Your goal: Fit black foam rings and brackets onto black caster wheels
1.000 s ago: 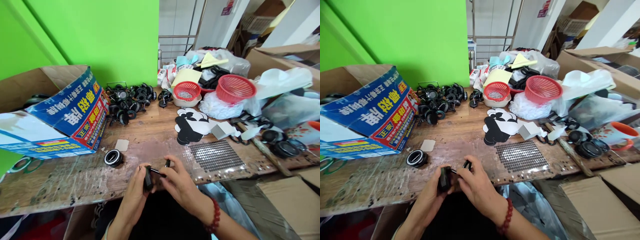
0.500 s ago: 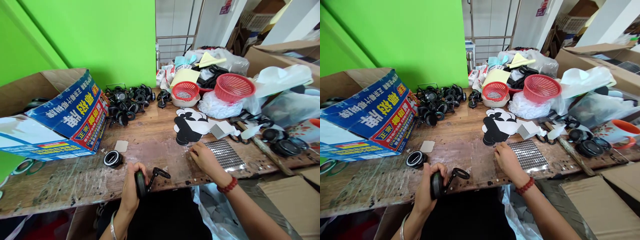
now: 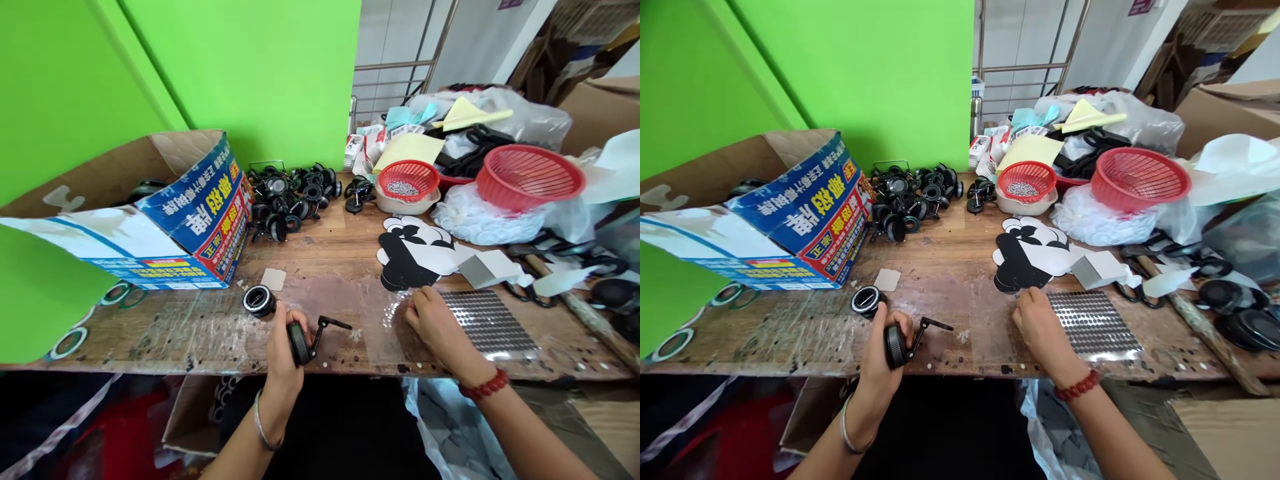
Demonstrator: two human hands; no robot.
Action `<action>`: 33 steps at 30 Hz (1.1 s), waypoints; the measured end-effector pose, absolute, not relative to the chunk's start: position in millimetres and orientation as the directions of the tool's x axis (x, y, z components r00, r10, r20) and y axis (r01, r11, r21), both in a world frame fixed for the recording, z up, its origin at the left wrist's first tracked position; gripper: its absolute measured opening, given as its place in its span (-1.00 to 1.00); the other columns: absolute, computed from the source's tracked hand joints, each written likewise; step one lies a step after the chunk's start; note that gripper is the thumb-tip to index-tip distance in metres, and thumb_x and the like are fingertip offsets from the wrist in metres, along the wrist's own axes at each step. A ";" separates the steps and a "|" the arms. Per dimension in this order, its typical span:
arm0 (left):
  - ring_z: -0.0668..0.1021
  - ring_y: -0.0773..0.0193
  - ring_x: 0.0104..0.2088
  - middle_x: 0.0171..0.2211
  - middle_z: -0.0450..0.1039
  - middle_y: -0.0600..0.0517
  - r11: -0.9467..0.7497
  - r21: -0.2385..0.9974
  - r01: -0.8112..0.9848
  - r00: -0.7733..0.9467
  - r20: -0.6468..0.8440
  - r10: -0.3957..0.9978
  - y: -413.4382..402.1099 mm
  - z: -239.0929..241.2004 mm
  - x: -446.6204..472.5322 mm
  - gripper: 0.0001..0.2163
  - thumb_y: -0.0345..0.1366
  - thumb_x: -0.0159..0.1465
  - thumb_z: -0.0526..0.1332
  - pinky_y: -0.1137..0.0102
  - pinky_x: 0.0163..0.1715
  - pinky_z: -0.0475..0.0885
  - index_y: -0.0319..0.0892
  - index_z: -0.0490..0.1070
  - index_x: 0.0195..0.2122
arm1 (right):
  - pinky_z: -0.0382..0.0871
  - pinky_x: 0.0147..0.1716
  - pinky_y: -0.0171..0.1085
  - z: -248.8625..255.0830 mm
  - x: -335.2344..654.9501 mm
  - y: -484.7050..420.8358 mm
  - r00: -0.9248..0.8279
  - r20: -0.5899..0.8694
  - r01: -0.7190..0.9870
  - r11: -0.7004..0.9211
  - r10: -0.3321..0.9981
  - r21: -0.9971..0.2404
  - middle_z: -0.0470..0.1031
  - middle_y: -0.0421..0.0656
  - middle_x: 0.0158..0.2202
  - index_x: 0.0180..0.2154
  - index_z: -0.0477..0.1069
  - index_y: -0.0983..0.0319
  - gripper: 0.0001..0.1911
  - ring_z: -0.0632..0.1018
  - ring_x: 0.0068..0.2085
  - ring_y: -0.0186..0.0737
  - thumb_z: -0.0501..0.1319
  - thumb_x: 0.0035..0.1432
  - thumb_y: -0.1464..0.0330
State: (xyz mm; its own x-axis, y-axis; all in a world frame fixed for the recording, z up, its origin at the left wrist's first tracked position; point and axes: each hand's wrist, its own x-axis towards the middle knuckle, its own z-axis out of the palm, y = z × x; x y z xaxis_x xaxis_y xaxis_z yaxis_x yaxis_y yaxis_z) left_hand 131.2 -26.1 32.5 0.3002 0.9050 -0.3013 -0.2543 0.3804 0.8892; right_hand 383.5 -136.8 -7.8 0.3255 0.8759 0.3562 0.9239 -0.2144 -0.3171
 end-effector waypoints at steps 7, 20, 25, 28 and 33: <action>0.26 0.38 -0.63 -0.69 0.17 0.15 0.386 0.878 -0.282 0.248 -0.322 0.914 -29.6 31.3 134.7 -0.46 0.23 0.22 0.12 0.44 -0.58 0.17 -0.14 0.22 -0.64 | 0.32 -0.50 -0.36 36.1 262.1 -136.0 0.285 0.319 0.584 0.100 0.904 -0.806 0.38 -0.23 -0.41 -0.39 0.29 0.16 -0.83 0.43 -0.44 -0.33 0.11 0.21 0.51; 0.27 0.38 -0.63 -0.69 0.19 0.14 0.397 0.863 -0.312 0.216 -0.342 0.914 -34.5 22.1 134.4 -0.48 0.18 0.26 0.12 0.46 -0.57 0.20 -0.14 0.25 -0.64 | 0.44 -0.40 -0.33 28.2 225.3 -126.1 0.096 0.437 0.759 0.219 0.894 -0.614 0.47 -0.13 -0.34 -0.23 0.38 0.23 -0.82 0.51 -0.38 -0.27 0.05 0.29 0.53; 0.26 0.40 -0.65 -0.70 0.19 0.14 0.402 0.841 -0.362 0.164 -0.367 0.916 -28.9 23.6 137.0 -0.49 0.19 0.16 0.19 0.47 -0.63 0.19 -0.15 0.25 -0.66 | 0.55 -0.22 -0.14 26.3 220.4 -144.6 -0.111 0.468 0.920 0.269 0.877 -0.287 0.48 0.14 -0.01 0.19 0.26 0.40 -0.54 0.55 -0.11 -0.01 -0.01 0.27 0.58; 0.27 0.41 -0.65 -0.69 0.20 0.14 0.416 0.839 -0.350 0.178 -0.376 0.909 -28.4 25.3 140.5 -0.50 0.17 0.14 0.23 0.50 -0.63 0.20 -0.16 0.25 -0.67 | 0.56 -0.22 -0.13 27.8 221.5 -151.8 -0.069 0.429 0.929 0.215 0.901 -0.300 0.47 0.15 0.02 0.24 0.23 0.38 -0.48 0.55 -0.10 -0.01 -0.01 0.25 0.57; 0.27 0.41 -0.66 -0.69 0.20 0.14 0.467 0.796 -0.384 0.254 -0.396 0.883 -29.6 27.9 144.6 -0.54 0.10 0.14 0.26 0.50 -0.64 0.21 -0.16 0.26 -0.66 | 0.48 -0.30 -0.31 31.1 282.3 -148.5 0.248 0.463 0.778 0.109 0.851 -0.619 0.50 -0.12 -0.28 -0.16 0.44 0.20 -0.83 0.54 -0.29 -0.25 0.08 0.32 0.45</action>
State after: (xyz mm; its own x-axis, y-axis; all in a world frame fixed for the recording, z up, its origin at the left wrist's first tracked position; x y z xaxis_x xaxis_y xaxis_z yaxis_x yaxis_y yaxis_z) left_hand 144.6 -29.6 27.9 0.2540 0.8826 -0.3957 -0.3842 0.4675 0.7962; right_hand 282.3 -148.5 31.1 0.2484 0.8511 0.4625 0.7780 0.1092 -0.6187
